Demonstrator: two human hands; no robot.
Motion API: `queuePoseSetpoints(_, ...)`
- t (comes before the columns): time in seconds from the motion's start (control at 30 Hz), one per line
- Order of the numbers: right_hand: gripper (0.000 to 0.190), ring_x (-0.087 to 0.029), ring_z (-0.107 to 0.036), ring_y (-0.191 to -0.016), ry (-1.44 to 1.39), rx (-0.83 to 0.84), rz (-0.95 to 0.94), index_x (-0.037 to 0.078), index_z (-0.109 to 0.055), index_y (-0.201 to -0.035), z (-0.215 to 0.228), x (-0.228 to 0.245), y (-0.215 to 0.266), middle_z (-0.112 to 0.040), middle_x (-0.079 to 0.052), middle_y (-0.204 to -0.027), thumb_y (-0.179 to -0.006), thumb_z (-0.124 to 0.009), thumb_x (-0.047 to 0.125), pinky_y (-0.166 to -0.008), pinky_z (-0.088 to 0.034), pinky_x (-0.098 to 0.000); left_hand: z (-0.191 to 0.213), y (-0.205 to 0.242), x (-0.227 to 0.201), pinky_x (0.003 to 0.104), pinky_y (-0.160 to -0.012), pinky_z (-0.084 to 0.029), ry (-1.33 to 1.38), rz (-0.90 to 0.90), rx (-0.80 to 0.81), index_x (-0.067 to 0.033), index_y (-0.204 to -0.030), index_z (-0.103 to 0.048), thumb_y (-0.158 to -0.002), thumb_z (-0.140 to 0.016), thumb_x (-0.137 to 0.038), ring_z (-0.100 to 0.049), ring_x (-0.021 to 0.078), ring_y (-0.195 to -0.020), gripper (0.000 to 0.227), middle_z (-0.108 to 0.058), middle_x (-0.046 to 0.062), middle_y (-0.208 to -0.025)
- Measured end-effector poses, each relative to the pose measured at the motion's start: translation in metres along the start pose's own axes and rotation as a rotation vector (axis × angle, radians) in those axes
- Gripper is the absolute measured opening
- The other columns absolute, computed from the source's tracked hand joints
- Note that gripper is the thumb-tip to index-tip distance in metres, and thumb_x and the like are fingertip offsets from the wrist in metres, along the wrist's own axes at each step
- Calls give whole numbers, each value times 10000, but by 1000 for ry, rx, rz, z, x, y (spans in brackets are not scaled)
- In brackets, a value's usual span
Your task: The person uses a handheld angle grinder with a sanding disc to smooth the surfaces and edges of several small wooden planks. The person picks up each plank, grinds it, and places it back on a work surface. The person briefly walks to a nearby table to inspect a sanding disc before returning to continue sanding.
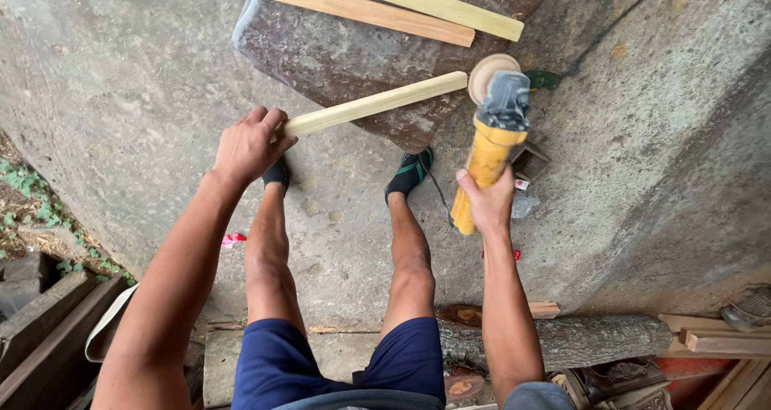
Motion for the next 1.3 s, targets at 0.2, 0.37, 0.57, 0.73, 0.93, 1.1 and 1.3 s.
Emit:
queuePoseSetpoints(0.2,522,-210,-705,-929,90,87,-46,-9,-564,-1249,-24,2,51,-708,-101,-1061,-801,-818,75,-852,-593,-363,-1,-7,4,479,-695,-563,-23,-22,101,-130,-1087,-639,-897,-757,-394,-694,354,-824,346,-677,105,-932)
queuePoseSetpoints(0.37,543,-218,-725,-954,101,195,-7,-5,-565,-1247,-63,10,77,-729,-120,-1074,-794,-834,127,-871,-596,-361,-1,-5,13,502,-720,-551,69,24,226,-147,-1131,-638,-908,-716,-397,-705,355,-825,344,-723,116,-848)
queuePoseSetpoints(0.57,549,-258,-760,-936,220,342,-56,27,-574,-1209,-100,32,91,-751,-137,-1036,-767,-836,220,-852,-609,-391,0,2,11,513,-721,-548,18,37,268,-113,-1078,-655,-971,-685,-411,-691,384,-833,319,-711,154,-833)
queuePoseSetpoints(0.73,573,-339,-738,-927,364,415,78,24,-570,-1174,-124,59,99,-710,-173,-1030,-746,-864,266,-802,-584,-446,3,7,8,516,-719,-550,61,7,231,-93,-1019,-667,-947,-696,-390,-690,396,-815,307,-697,176,-812)
queuePoseSetpoints(0.93,567,-310,-722,-906,415,462,-16,21,-570,-1194,-127,55,96,-680,-148,-1043,-767,-868,246,-784,-599,-447,6,8,2,506,-681,-553,-30,-17,179,-87,-982,-659,-973,-684,-383,-695,375,-757,297,-693,152,-756)
queuePoseSetpoints(1.1,502,-219,-740,-955,163,328,-25,2,-573,-1227,-89,33,73,-733,-125,-1084,-817,-822,149,-855,-612,-382,5,10,-1,497,-672,-556,-34,-4,198,-92,-974,-652,-979,-677,-377,-701,356,-721,286,-693,138,-733)
queuePoseSetpoints(1.3,442,-199,-735,-861,134,104,-167,22,-580,-1193,-35,18,32,-736,-91,-1022,-819,-795,114,-778,-637,-365,5,5,2,508,-687,-553,-9,13,244,-81,-995,-651,-971,-678,-377,-700,376,-745,298,-700,158,-752)
Point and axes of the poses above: each hand's wrist, its own y-axis away from the middle knuckle, its own z-axis out of the back of the hand, x = y × z, the point moved 3 cm from there along -y, towards the middle knuckle
